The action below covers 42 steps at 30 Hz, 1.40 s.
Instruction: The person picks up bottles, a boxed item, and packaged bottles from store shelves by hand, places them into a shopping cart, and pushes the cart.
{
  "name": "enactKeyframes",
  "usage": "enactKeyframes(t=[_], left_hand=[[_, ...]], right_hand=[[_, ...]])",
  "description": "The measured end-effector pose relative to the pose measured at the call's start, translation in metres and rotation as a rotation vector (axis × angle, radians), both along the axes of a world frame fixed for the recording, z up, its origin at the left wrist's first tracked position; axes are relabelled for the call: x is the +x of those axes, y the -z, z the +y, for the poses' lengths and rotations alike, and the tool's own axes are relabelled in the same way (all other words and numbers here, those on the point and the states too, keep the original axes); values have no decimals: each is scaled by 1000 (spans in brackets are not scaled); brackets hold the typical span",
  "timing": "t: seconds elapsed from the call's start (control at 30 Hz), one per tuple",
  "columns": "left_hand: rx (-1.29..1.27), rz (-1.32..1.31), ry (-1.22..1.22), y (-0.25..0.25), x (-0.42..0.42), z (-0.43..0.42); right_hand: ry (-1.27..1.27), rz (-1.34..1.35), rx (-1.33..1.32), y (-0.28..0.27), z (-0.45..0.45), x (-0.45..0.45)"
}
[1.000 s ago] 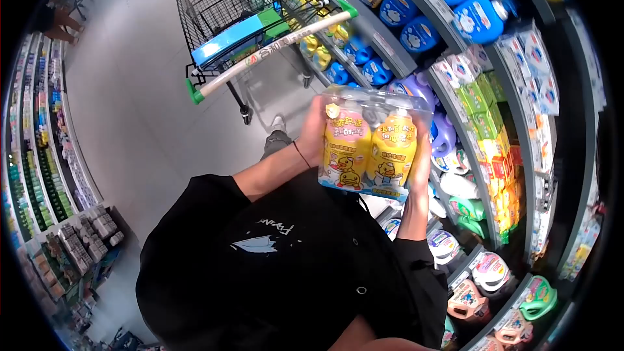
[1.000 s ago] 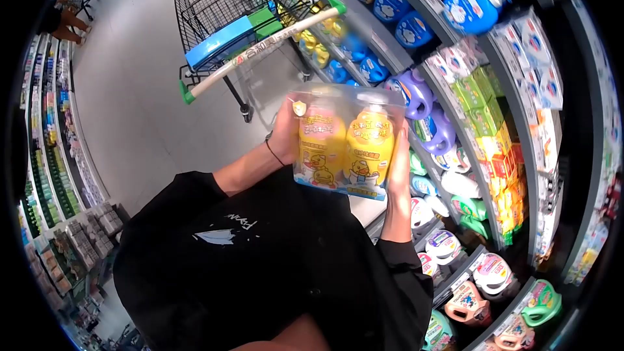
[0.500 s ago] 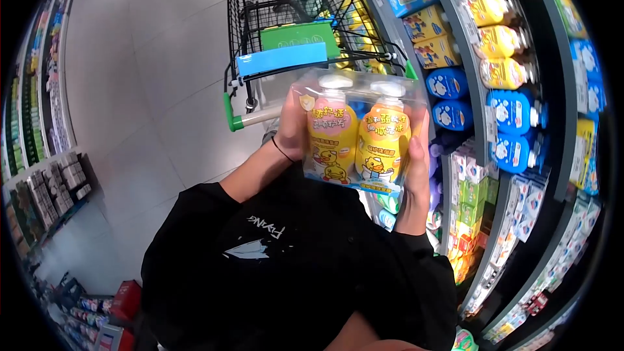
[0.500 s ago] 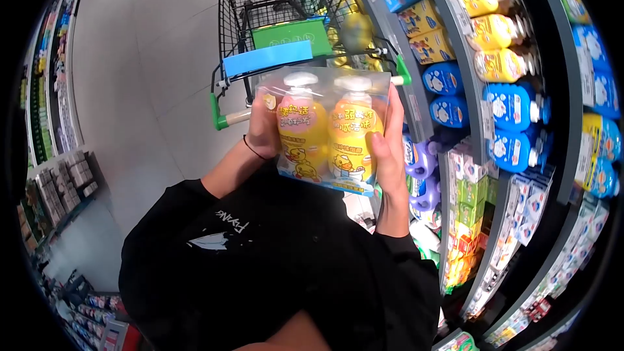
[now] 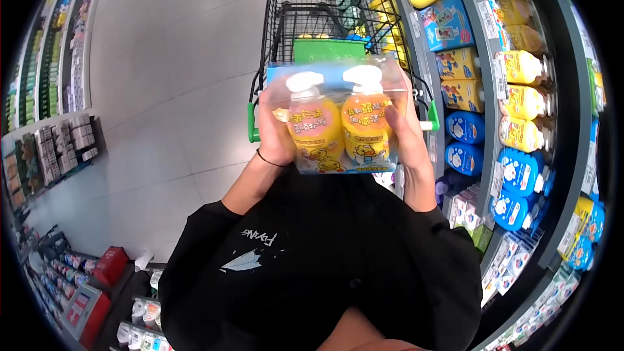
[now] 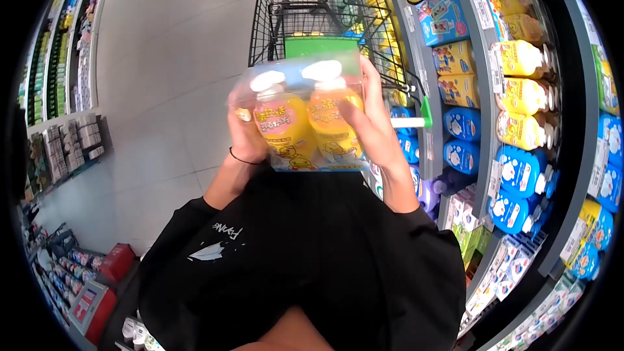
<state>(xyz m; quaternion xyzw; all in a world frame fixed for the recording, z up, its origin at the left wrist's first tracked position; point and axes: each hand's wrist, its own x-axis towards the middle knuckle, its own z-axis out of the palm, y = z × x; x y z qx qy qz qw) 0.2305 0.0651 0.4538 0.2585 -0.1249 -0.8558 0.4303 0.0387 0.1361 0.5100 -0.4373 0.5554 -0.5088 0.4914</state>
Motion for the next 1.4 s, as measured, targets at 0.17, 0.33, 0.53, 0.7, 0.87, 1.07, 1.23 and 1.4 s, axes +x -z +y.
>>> enactKeyframes(t=[0.17,0.33,0.53,0.7,0.87,1.07,1.23,1.4], left_hand=[[-194,-49,-70,-20,-28,-31],[-391,-32,-102,-45,-91,-56],[-382,-203,68,-31,-164,-70],[-373,-425,191,-21,-200,-74],[-329,-476,234,-18,-225,-80],[-319,-563,216,-14,-235,-87],[-360,-564,187,-9,-230,-93],[-365,-461,171,30,-222,-111]], right_hand=[[-43,-142,-109,0,-37,-38],[100,-122,-192,-5,-51,-96],[258,-358,51,30,-38,-164],[285,-298,-146,73,-31,-202],[180,-231,-301,123,-51,-241],[110,-215,-362,125,-82,-248],[129,-213,-384,118,-97,-239],[119,-178,-464,139,-110,-239]])
